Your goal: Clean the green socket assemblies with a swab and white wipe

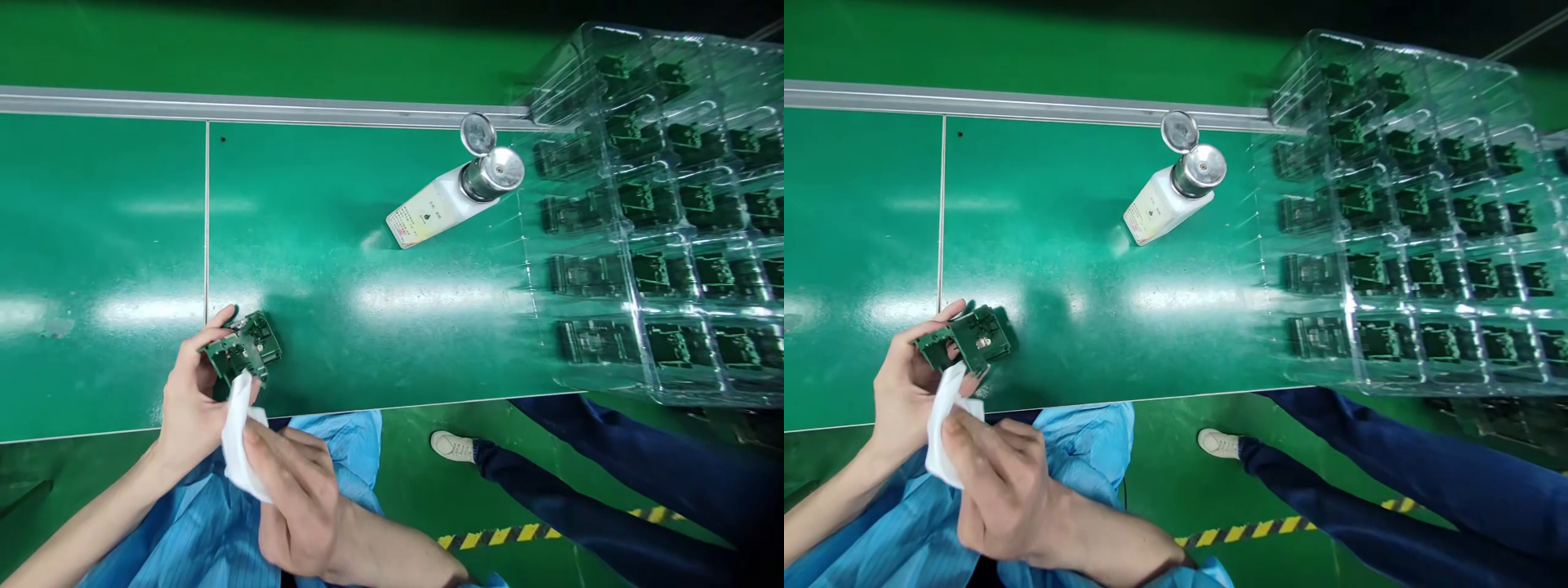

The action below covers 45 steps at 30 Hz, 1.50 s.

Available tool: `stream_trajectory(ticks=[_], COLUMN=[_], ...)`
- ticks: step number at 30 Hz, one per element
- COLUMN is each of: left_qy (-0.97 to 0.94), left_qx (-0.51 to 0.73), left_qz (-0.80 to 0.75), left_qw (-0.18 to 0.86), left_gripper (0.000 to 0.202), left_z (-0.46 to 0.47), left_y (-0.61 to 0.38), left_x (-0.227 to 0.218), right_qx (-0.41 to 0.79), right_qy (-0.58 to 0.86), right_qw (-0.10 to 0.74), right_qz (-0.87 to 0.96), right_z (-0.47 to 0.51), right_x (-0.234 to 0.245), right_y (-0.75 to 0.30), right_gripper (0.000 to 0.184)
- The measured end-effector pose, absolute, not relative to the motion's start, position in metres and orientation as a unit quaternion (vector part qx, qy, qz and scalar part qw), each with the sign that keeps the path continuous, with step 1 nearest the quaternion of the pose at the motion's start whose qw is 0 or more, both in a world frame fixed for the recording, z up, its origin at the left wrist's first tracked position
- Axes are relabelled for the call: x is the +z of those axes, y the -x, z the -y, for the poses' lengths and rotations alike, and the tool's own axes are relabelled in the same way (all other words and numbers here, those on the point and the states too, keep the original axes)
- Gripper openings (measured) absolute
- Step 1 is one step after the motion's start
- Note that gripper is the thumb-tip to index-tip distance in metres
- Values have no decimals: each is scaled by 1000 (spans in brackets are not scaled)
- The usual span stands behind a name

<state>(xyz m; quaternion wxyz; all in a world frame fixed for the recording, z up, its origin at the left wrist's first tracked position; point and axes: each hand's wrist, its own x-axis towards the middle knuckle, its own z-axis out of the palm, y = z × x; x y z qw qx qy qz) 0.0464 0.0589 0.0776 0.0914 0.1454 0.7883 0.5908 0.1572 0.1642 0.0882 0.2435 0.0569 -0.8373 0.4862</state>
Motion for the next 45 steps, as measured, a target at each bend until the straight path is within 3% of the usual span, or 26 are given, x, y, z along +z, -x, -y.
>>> stream_trajectory(ticks=[2,8,11,16,19,22,24,26,30,36,41,45], left_qy=[-123,-103,-93,-129,-169,-208,-230,-244,-239,-222,-132,-101], left_qx=[627,650,650,646,632,612,604,608,629,691,738,728], left_qz=[-763,-740,-738,-733,-734,-735,-731,-720,-699,-580,-487,-538], left_qw=[100,140,158,169,184,204,218,228,243,368,448,413], left_gripper=[52,50,50,48,46,46,48,50,54,65,56,40], left_z=[-60,-66,-65,-61,-59,-59,-58,-57,-54,-52,-52,-52], left_y=[-44,-43,-45,-46,-45,-47,-49,-50,-50,-40,-34,-39], left_x=[79,86,86,83,84,86,86,85,85,90,92,89], right_qx=[497,413,350,220,351,514,557,576,603,599,580,595], right_qy=[-32,290,276,224,160,64,41,42,33,66,87,87], right_qw=[271,337,310,279,259,144,81,58,66,89,103,98], right_qz=[824,795,840,908,886,843,826,814,795,793,803,793], right_z=[-169,-204,-234,-258,-249,-233,-225,-219,-213,-213,-210,-208], right_x=[88,73,65,73,86,97,100,101,101,104,106,104], right_y=[-166,-163,-155,-156,-157,-152,-145,-138,-131,-133,-133,-132], right_gripper=[70,43,35,53,58,71,85,90,76,69,73,72])
